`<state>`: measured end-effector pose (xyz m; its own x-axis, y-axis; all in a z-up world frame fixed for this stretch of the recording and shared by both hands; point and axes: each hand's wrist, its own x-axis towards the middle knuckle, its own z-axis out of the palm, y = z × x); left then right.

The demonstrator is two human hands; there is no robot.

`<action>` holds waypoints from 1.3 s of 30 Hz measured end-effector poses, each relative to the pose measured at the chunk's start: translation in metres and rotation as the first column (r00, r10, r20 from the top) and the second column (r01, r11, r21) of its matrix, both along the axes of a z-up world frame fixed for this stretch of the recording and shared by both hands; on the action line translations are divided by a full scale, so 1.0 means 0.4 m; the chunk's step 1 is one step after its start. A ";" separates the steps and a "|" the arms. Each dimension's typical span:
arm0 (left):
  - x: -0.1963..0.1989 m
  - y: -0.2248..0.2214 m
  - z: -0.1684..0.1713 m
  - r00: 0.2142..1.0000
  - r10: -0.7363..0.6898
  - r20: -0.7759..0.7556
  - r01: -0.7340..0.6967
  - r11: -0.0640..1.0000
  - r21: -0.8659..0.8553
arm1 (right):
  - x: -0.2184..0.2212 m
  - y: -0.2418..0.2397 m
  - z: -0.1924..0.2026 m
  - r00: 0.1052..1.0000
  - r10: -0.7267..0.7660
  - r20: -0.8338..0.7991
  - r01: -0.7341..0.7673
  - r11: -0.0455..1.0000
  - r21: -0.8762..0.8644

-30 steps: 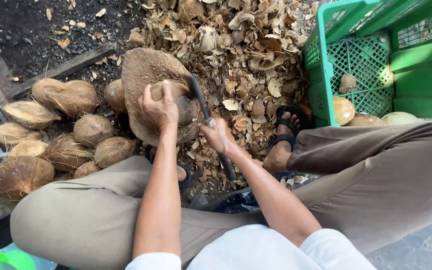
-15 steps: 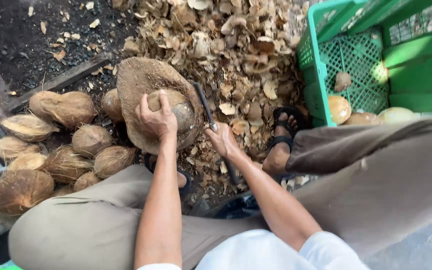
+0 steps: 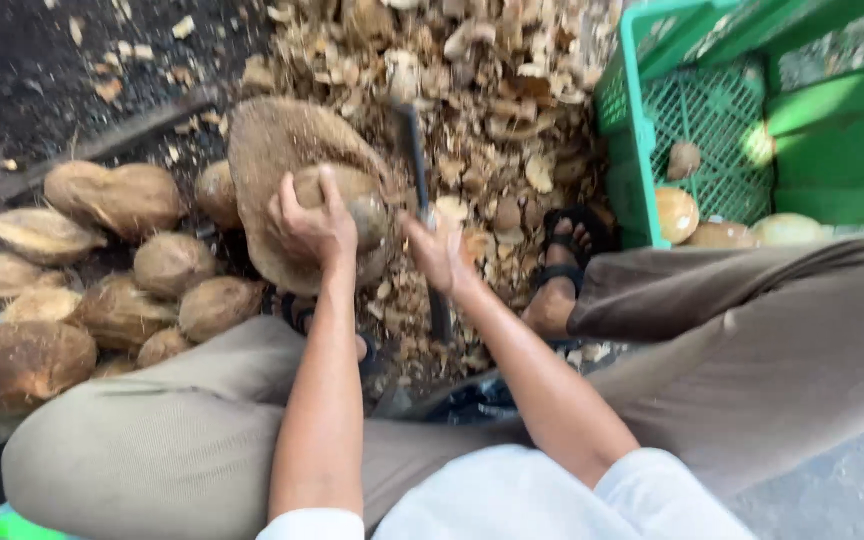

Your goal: Peeling the fibrous outer husk from coconuts using a hand-held cleaver.

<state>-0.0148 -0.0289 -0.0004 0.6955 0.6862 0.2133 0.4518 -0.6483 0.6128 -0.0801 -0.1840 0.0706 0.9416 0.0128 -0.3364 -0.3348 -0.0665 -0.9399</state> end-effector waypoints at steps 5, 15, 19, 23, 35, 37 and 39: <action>0.025 -0.023 0.041 1.000 0.026 -0.008 -0.026 0.999 -0.019 | -0.008 0.035 -0.096 0.981 -0.107 0.163 0.078 0.981 0.178; 0.022 0.062 0.062 0.996 -0.040 -0.075 0.025 0.982 -0.187 | 0.007 -0.023 -0.131 0.936 0.098 -0.338 -0.052 0.989 0.140; 0.006 0.071 0.124 0.985 -0.120 -0.122 0.074 0.941 -0.331 | -0.004 -0.077 -0.201 0.903 0.027 -0.429 0.006 0.997 0.074; -0.024 0.041 0.099 0.973 -0.220 -0.071 0.209 0.968 -0.139 | -0.019 -0.090 -0.201 0.955 0.000 -0.297 0.000 1.000 -0.002; 0.081 0.113 0.008 0.962 -0.102 -0.254 0.031 0.962 -0.272 | -0.007 0.027 -0.079 0.993 -0.076 0.089 0.063 0.989 0.136; 0.076 0.100 0.017 0.958 -0.130 -0.255 0.066 0.967 -0.246 | -0.009 0.028 -0.132 0.987 -0.083 0.138 0.058 0.982 0.178; 0.088 0.094 0.020 0.955 -0.151 -0.256 0.095 0.971 -0.222 | 0.019 0.017 -0.094 0.978 -0.087 0.188 0.044 0.975 0.218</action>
<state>0.0203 0.0086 0.0077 0.7891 0.6006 -0.1290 0.5426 -0.5829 0.6049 -0.0723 -0.1773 0.0329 0.9898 -0.0001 -0.1424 -0.1406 0.1571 -0.9775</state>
